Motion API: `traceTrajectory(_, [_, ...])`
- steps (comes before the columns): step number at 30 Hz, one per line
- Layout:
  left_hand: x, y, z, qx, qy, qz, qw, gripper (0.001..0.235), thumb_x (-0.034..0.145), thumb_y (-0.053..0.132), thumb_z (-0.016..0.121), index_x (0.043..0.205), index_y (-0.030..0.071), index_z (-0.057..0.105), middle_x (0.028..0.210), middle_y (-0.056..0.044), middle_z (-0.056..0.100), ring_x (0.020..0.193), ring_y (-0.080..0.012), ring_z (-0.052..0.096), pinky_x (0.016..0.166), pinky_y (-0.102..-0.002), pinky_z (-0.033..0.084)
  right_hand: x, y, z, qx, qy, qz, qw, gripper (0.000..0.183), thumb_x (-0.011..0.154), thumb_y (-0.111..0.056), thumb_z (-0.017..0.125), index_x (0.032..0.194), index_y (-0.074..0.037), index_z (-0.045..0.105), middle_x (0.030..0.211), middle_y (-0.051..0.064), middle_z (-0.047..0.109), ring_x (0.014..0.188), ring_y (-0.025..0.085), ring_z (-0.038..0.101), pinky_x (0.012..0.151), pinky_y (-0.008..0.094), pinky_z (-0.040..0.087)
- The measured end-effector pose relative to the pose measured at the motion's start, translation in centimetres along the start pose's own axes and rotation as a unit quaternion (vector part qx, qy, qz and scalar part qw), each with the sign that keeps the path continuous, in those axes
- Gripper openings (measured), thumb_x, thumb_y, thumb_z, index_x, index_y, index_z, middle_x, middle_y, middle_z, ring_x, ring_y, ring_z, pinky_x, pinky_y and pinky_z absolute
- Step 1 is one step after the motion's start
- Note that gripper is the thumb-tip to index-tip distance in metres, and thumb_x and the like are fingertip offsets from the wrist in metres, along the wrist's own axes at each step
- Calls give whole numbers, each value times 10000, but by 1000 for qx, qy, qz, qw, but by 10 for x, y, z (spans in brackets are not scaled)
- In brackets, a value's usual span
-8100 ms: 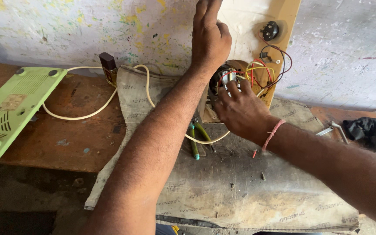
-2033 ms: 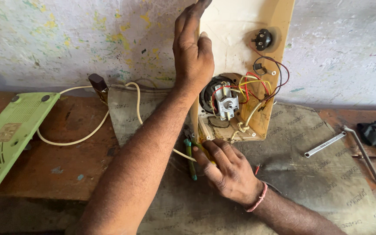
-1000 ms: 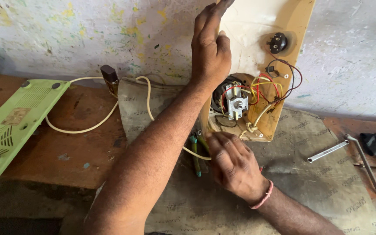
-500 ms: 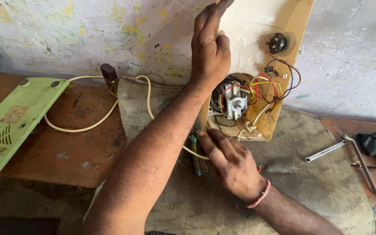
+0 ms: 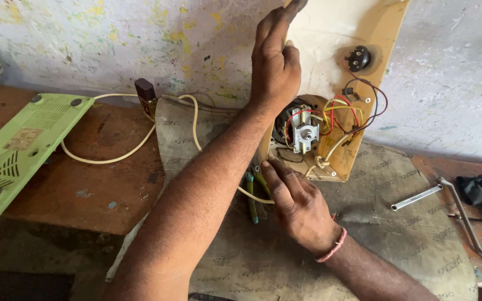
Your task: The person repairs an electrical blender by stripping and connecting internal wires using pliers, manipulating the motor assembly, and using a screwdriver and wrench to adjust components before reassembling the plastic housing.
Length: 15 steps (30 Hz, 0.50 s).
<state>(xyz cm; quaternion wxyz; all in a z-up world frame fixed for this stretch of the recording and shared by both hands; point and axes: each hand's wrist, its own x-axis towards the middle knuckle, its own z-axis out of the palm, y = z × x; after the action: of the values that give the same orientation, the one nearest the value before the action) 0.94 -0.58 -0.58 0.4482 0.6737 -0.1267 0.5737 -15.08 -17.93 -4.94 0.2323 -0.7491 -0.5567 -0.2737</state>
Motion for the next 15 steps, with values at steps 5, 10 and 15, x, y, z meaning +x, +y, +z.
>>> traceTrajectory(5, [3, -3, -10, -6, 5, -7, 1000, 685, 908, -185, 450, 1474, 192, 528, 1456, -85, 552, 1421, -242, 537, 1231, -323, 474, -6, 1, 8, -33, 14, 18, 999, 652, 704, 49, 669, 1336, 80, 509, 1236, 253, 638, 1009, 396, 697, 826, 454, 601])
traceTrajectory(10, [4, 10, -8, -2, -12, -15, 1000, 737, 890, -191, 438, 1514, 188, 537, 1508, -102, 544, 1449, -264, 532, 1244, -358, 479, -9, -1, 22, -50, 44, 66, 996, 414, 799, 3, 737, 1177, 19, 568, 1094, 173, 694, 854, 328, 713, 686, 416, 591])
traceTrajectory(15, [5, 15, -3, -5, -27, -49, 998, 753, 903, -193, 434, 1528, 220, 503, 1552, -127, 489, 1466, -277, 511, 1209, -345, 513, -1, -5, 10, -83, -2, 87, 993, 333, 850, -118, 738, 1150, -41, 615, 1096, 156, 677, 959, 345, 689, 780, 443, 579])
